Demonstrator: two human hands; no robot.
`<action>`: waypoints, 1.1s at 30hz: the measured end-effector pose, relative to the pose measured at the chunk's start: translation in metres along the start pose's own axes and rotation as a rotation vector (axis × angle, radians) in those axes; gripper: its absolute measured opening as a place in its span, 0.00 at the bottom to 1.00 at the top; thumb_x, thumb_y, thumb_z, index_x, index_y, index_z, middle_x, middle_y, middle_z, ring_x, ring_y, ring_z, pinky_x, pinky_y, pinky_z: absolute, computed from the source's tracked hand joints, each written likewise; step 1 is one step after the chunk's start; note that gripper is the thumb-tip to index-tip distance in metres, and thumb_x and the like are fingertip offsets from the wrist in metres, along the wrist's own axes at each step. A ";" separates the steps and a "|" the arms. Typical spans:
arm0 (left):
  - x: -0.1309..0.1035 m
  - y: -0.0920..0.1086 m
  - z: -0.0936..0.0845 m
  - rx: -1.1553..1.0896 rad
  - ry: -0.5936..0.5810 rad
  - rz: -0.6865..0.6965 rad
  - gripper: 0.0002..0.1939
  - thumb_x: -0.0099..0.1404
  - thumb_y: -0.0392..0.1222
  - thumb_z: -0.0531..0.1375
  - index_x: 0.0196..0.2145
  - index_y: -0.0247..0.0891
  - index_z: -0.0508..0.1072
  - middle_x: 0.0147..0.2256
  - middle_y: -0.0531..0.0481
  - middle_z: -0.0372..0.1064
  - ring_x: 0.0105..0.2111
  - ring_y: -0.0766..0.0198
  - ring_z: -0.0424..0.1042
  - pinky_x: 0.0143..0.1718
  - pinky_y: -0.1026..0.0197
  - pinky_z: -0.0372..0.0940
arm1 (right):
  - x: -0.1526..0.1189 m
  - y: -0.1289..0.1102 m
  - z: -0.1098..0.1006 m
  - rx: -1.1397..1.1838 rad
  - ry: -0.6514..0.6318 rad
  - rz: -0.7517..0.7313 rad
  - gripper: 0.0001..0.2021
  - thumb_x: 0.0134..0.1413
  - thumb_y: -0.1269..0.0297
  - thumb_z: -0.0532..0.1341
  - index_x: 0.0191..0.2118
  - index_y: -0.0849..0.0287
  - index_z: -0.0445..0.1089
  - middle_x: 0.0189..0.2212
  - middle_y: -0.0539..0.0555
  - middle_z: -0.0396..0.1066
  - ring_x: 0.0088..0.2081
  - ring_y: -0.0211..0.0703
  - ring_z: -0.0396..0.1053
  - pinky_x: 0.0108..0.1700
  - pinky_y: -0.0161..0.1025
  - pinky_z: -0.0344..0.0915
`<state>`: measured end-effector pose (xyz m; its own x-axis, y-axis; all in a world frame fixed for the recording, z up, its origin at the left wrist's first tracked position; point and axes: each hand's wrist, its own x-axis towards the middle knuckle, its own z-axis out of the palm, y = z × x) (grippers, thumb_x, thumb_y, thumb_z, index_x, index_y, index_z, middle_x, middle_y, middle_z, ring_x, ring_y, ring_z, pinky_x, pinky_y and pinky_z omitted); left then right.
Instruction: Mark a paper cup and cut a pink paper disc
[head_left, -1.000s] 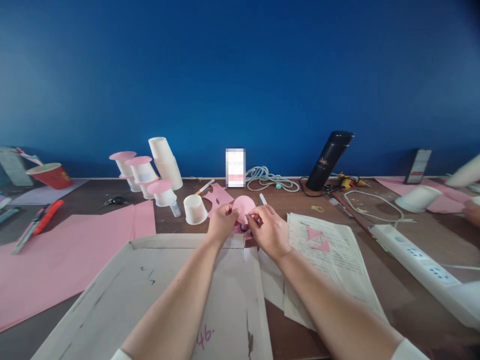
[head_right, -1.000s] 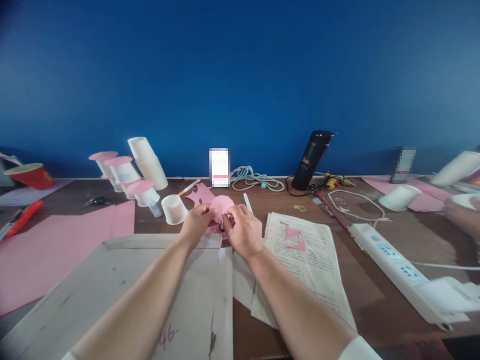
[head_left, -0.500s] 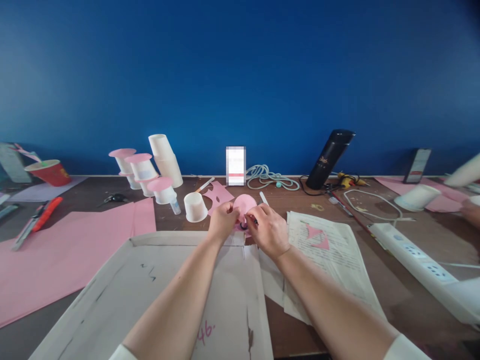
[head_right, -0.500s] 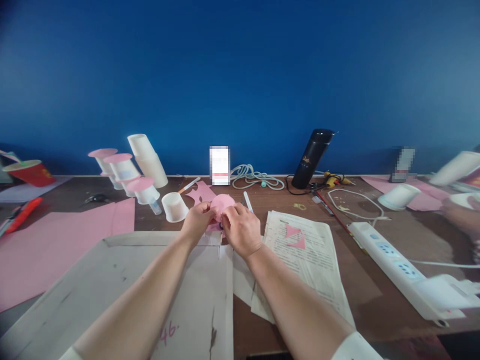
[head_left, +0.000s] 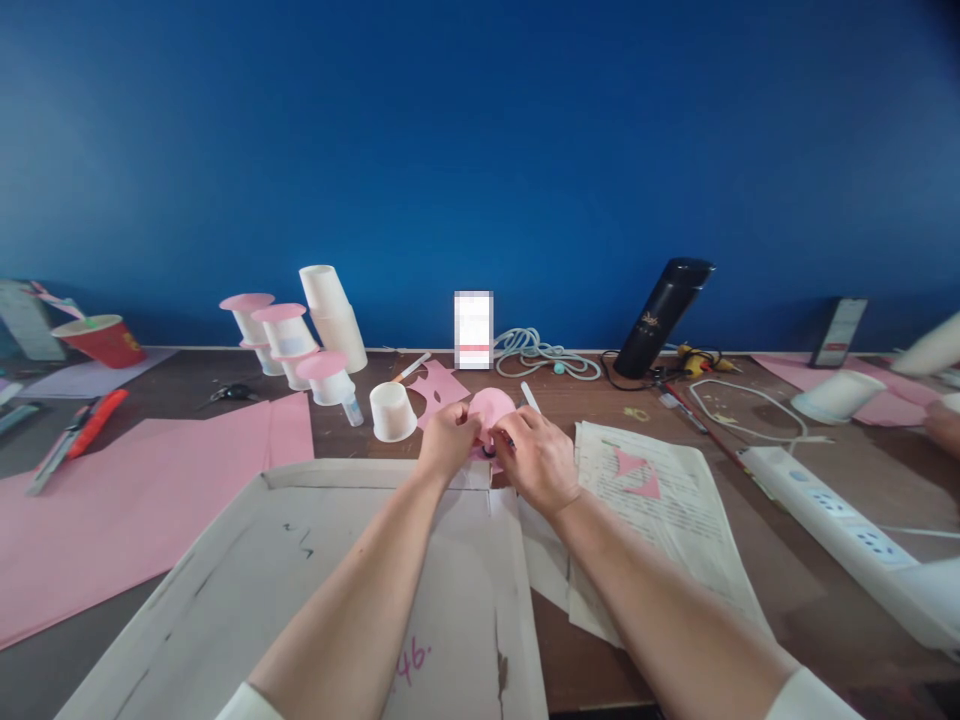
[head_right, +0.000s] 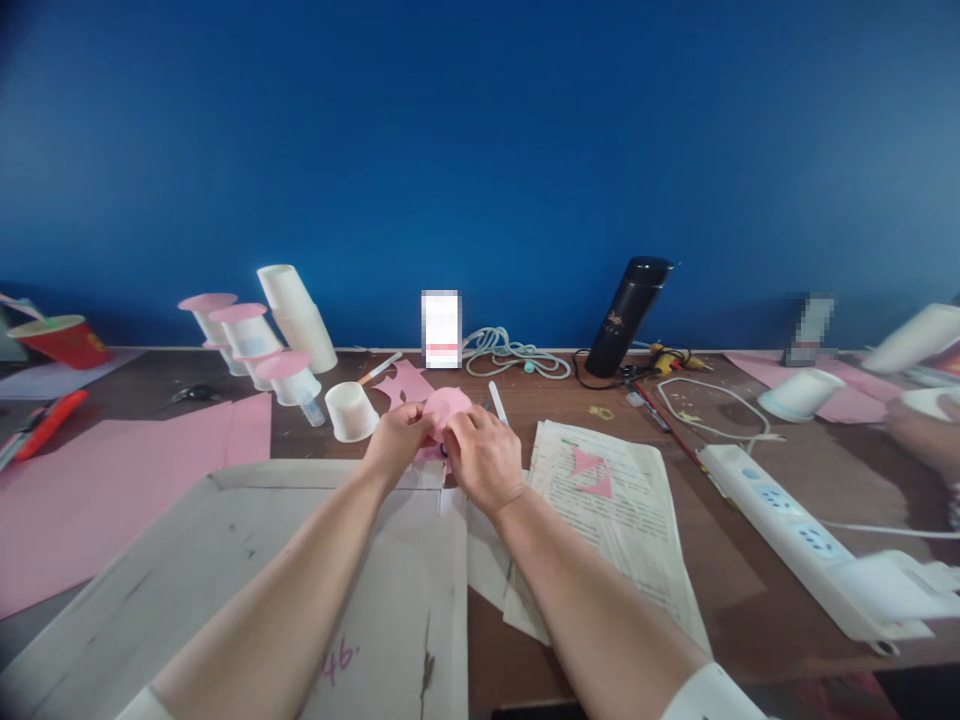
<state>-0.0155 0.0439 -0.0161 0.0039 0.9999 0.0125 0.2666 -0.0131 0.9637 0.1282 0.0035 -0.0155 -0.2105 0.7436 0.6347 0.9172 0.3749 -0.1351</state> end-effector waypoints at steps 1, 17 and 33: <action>0.000 0.000 0.000 -0.002 -0.003 0.002 0.07 0.53 0.43 0.57 0.23 0.39 0.71 0.23 0.51 0.71 0.23 0.64 0.69 0.27 0.62 0.63 | 0.000 0.000 0.000 -0.003 -0.002 -0.005 0.09 0.61 0.63 0.55 0.31 0.56 0.69 0.32 0.52 0.69 0.33 0.40 0.65 0.34 0.36 0.53; 0.005 -0.006 0.000 -0.033 0.102 0.023 0.09 0.54 0.45 0.57 0.25 0.38 0.72 0.20 0.53 0.66 0.23 0.64 0.67 0.27 0.62 0.61 | -0.002 -0.002 -0.001 0.154 0.066 0.131 0.04 0.58 0.64 0.59 0.33 0.55 0.69 0.32 0.50 0.70 0.33 0.38 0.69 0.32 0.33 0.57; 0.005 -0.007 0.002 -0.064 0.050 -0.018 0.05 0.53 0.42 0.59 0.24 0.38 0.72 0.22 0.51 0.70 0.24 0.62 0.72 0.28 0.62 0.64 | 0.000 0.001 0.002 0.136 0.054 0.122 0.08 0.59 0.60 0.58 0.32 0.55 0.71 0.32 0.51 0.70 0.32 0.39 0.70 0.31 0.33 0.56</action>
<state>-0.0158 0.0492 -0.0236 -0.0492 0.9988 0.0067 0.2041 0.0035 0.9790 0.1283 0.0048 -0.0167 -0.0788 0.7589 0.6464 0.8800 0.3577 -0.3126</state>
